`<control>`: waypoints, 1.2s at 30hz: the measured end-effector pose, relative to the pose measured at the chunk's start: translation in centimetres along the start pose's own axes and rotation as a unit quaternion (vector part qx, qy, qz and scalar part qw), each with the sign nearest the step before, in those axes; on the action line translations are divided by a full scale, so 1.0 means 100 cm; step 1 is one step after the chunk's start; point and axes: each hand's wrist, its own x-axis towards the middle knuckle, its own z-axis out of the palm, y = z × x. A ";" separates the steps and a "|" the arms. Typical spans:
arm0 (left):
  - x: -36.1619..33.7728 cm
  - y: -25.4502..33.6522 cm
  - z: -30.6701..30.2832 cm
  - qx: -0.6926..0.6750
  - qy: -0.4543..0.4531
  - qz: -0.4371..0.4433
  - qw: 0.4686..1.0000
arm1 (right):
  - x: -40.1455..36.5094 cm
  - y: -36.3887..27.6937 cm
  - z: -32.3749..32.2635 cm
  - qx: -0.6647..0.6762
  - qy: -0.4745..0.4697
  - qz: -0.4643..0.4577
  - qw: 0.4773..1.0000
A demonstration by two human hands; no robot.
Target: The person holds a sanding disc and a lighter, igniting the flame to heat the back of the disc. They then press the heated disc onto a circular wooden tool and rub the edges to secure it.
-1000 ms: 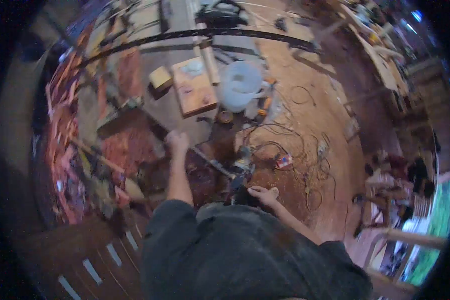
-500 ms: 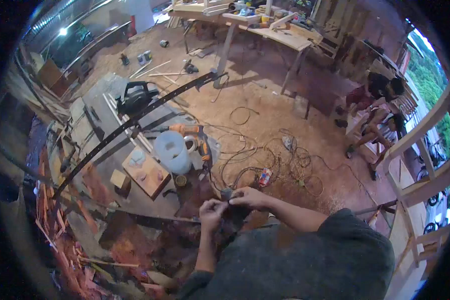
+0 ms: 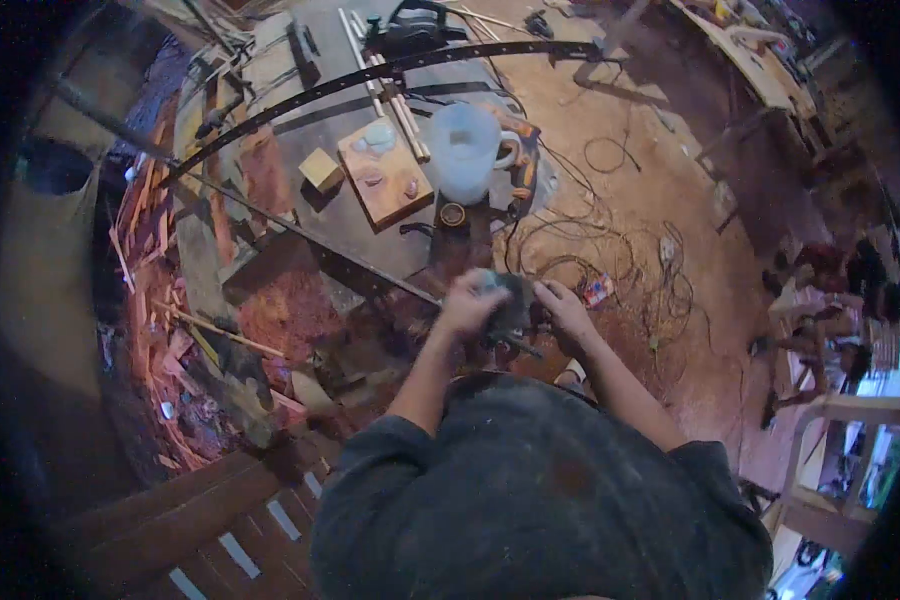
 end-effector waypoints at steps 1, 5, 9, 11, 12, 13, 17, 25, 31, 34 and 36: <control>0.012 -0.011 -0.014 0.071 0.088 0.014 0.993 | -0.001 0.001 -0.005 -0.040 0.011 0.016 0.999; 0.072 -0.080 -0.112 -0.131 0.143 -0.006 0.981 | -0.017 0.050 -0.045 0.093 0.085 0.053 0.991; 0.140 -0.128 -0.161 -0.209 0.248 -0.027 0.946 | -0.063 0.139 -0.117 0.172 0.205 0.162 0.950; 0.161 -0.128 -0.159 -0.394 0.325 -0.050 0.858 | -0.104 0.164 -0.133 0.222 0.324 0.249 0.885; 0.163 -0.122 -0.153 -0.398 0.322 -0.052 0.857 | -0.124 0.177 -0.140 0.212 0.394 0.288 0.847; 0.162 -0.106 -0.146 -0.435 0.360 -0.061 0.823 | -0.144 0.195 -0.146 0.239 0.421 0.285 0.828; 0.176 -0.096 -0.148 -0.476 0.443 -0.061 0.757 | -0.216 0.248 -0.161 0.270 0.348 0.320 0.839; 0.141 -0.086 -0.195 -0.030 0.202 -0.027 0.979 | -0.241 0.166 -0.116 -0.293 0.267 0.284 0.873; 0.130 -0.063 -0.182 0.247 0.189 -0.055 0.949 | -0.218 0.228 -0.145 -0.051 0.366 0.284 0.885; 0.146 -0.113 -0.189 0.462 0.370 -0.044 0.805 | -0.208 0.214 -0.150 -0.008 0.393 0.241 0.888; 0.135 -0.070 -0.146 0.544 0.345 0.062 0.762 | -0.213 0.223 -0.155 -0.006 0.398 0.196 0.896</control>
